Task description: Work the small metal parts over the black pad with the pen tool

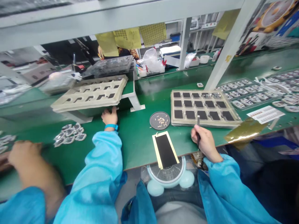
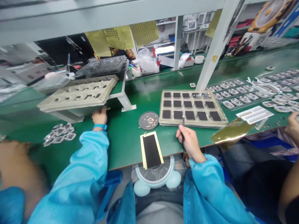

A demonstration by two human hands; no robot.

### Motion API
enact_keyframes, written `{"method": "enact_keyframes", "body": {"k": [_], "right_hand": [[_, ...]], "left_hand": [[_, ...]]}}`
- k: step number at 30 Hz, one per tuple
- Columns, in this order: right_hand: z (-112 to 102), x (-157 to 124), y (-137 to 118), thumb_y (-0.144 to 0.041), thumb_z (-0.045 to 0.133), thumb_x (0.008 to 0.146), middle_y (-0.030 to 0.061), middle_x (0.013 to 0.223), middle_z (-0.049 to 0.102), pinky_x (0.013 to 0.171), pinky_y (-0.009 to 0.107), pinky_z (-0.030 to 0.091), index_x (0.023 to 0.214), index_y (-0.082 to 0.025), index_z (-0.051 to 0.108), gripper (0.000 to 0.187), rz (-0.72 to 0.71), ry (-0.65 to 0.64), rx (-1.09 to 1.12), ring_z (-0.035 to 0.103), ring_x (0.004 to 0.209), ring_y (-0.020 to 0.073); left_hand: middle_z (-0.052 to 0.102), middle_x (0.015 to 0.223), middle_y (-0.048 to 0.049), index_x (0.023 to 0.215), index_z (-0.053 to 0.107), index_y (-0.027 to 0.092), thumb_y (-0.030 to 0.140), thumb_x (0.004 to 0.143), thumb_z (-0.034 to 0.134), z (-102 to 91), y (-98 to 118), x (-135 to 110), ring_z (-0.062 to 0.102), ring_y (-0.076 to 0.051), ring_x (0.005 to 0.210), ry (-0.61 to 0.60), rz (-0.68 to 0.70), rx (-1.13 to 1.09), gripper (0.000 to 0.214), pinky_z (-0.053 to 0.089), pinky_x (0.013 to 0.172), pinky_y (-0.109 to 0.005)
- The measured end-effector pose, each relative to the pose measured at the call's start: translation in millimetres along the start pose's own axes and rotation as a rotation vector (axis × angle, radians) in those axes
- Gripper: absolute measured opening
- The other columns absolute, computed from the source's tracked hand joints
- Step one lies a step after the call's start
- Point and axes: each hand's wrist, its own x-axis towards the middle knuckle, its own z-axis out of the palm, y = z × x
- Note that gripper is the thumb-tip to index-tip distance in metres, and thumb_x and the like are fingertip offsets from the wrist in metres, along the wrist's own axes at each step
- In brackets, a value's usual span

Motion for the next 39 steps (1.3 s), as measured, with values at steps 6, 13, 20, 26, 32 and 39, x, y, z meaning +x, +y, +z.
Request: {"method": "enact_keyframes", "body": {"k": [6, 13, 20, 26, 32, 39], "right_hand": [[5, -6, -11, -0.047, 0.067, 0.09, -0.0042, 0.042, 0.039, 0.04, 0.023, 0.021, 0.056, -0.018, 0.061, 0.045, -0.074, 0.08, 0.099, 0.034, 0.038, 0.0081], [3, 3, -7, -0.054, 0.067, 0.088, -0.0054, 0.043, 0.039, 0.04, 0.023, 0.021, 0.059, -0.019, 0.062, 0.046, -0.032, 0.028, 0.1, 0.032, 0.037, 0.0076], [4, -2, -10, -0.067, 0.061, 0.086, -0.0056, 0.046, 0.045, 0.044, 0.022, 0.026, 0.061, -0.018, 0.061, 0.055, -0.008, -0.021, 0.028, 0.038, 0.042, 0.0071], [2, 13, -8, -0.07, 0.054, 0.087, -0.0059, 0.047, 0.047, 0.046, 0.022, 0.033, 0.064, -0.017, 0.062, 0.058, -0.049, -0.017, -0.02, 0.041, 0.044, 0.0082], [8, 9, -8, -0.062, 0.055, 0.092, -0.0058, 0.051, 0.049, 0.053, 0.023, 0.036, 0.066, -0.016, 0.064, 0.054, -0.068, -0.063, -0.046, 0.043, 0.049, 0.0084], [16, 2, -11, -0.053, 0.061, 0.094, -0.0055, 0.063, 0.06, 0.065, 0.021, 0.041, 0.071, -0.018, 0.071, 0.044, -0.059, -0.182, -0.29, 0.052, 0.06, 0.0084]], "left_hand": [[0.052, 0.15, -0.0153, 0.145, 0.048, 0.016, 0.038, 0.1, 0.049, 2.5, 12, -72, 0.053, -0.023, 0.135, -0.116, -0.077, -0.198, 0.05, 0.046, 0.108, -0.038], [0.071, 0.081, -0.0029, 0.102, 0.073, 0.021, 0.024, 0.094, 0.059, -71.5, 4, -318, 0.071, -0.021, 0.085, -0.043, 0.322, -0.452, 0.016, 0.057, 0.084, -0.039], [0.059, 0.137, -0.0227, 0.136, 0.059, 0.012, 0.045, 0.095, 0.053, -50.4, -55, -372, 0.053, -0.039, 0.13, -0.456, 0.367, 0.086, 0.054, 0.042, 0.108, -0.058], [0.071, 0.12, -0.0211, 0.127, 0.067, 0.014, 0.053, 0.094, 0.041, 1.5, -24, -310, 0.064, -0.043, 0.116, -0.922, 0.648, 0.444, 0.057, 0.05, 0.097, -0.056], [0.073, 0.122, -0.015, 0.129, 0.07, 0.025, 0.035, 0.092, 0.044, 23.2, -1, -309, 0.07, -0.036, 0.104, -0.986, 0.89, 0.504, 0.046, 0.055, 0.086, -0.046], [0.069, 0.115, -0.0251, 0.139, 0.058, 0.009, 0.059, 0.094, 0.041, 12.7, 11, -350, 0.065, -0.047, 0.105, -0.633, 0.686, 0.524, 0.068, 0.049, 0.088, -0.061]]}}
